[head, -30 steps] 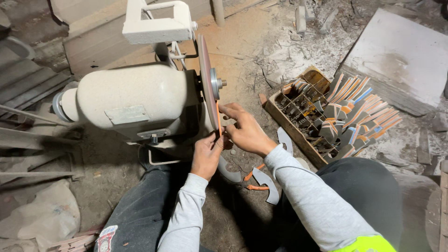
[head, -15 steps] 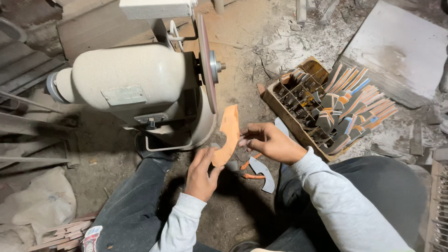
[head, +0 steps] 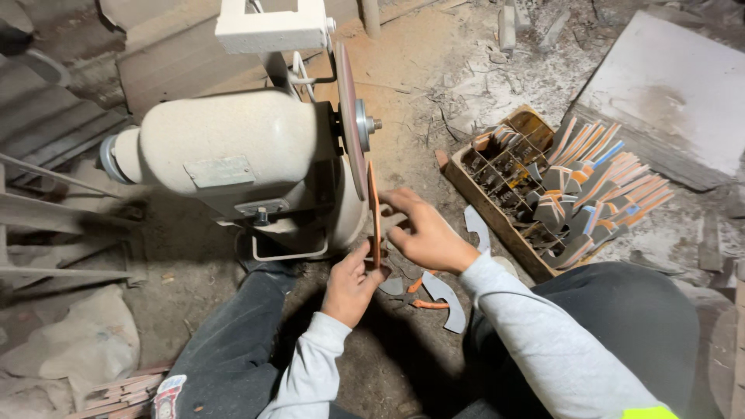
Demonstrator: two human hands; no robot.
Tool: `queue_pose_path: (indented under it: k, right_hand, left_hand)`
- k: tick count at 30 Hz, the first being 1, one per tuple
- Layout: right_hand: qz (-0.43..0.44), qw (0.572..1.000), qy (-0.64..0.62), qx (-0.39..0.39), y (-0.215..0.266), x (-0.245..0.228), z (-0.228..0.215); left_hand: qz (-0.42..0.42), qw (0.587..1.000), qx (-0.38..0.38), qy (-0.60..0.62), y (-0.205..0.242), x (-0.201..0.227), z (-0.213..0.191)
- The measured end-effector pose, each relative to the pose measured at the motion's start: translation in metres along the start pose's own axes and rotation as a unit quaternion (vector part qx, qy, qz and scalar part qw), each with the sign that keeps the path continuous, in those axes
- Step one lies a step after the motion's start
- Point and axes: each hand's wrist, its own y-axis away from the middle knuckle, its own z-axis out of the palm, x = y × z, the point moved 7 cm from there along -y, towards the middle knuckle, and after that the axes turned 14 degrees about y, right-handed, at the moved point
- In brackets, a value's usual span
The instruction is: The person sits on the floor and uses a bench grinder to smooth the edges of small, curved plastic pieces. They handle the pieces one at a time, pressing them against the spinning wheel, then placing them into a nearby crate.
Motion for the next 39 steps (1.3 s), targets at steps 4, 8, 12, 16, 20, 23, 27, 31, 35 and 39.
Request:
queue_pose_path:
  k: [4,8,12,16,20,23,27,31,35,39]
  right_hand:
    - [0.036,0.999,-0.009,0.015,-0.025,-0.001,0.003]
    - [0.043,0.998,-0.034,0.014,-0.020,-0.003,-0.002]
    - [0.047,0.999,-0.022,-0.008,-0.001,-0.005,0.006]
    - [-0.039,0.995,-0.006,-0.094,0.032,-0.007,0.001]
    - [0.062,0.980,-0.058,-0.178,0.048,0.020,0.013]
    - [0.118,0.974,-0.092,-0.168,0.051,0.037,0.029]
    - [0.136,0.989,-0.008,-0.053,0.049,0.093,0.046]
    - [0.209,0.963,0.103,-0.134,0.067,0.185,0.087]
    - [0.184,0.955,0.164,-0.163,0.090,0.219,0.118]
    - [0.249,0.957,0.083,-0.119,0.077,0.177,0.109]
  left_hand:
    - [0.007,0.999,-0.028,0.041,-0.020,-0.006,-0.004]
    - [-0.013,0.997,-0.024,0.071,-0.015,-0.008,0.001]
    - [-0.012,0.998,-0.033,0.055,0.007,-0.022,-0.001]
    - [-0.062,0.996,0.012,-0.067,0.040,-0.044,-0.011]
    - [0.010,0.962,0.020,-0.272,0.047,-0.032,-0.020]
    - [0.053,0.946,0.022,-0.320,0.046,-0.024,-0.011]
    - [-0.005,0.928,-0.032,-0.372,0.037,-0.035,0.008]
    - [-0.116,0.898,-0.091,-0.414,0.037,-0.046,-0.003]
    - [-0.150,0.858,-0.066,-0.487,0.038,-0.056,-0.024]
    - [-0.109,0.900,-0.033,-0.421,0.033,-0.070,-0.008]
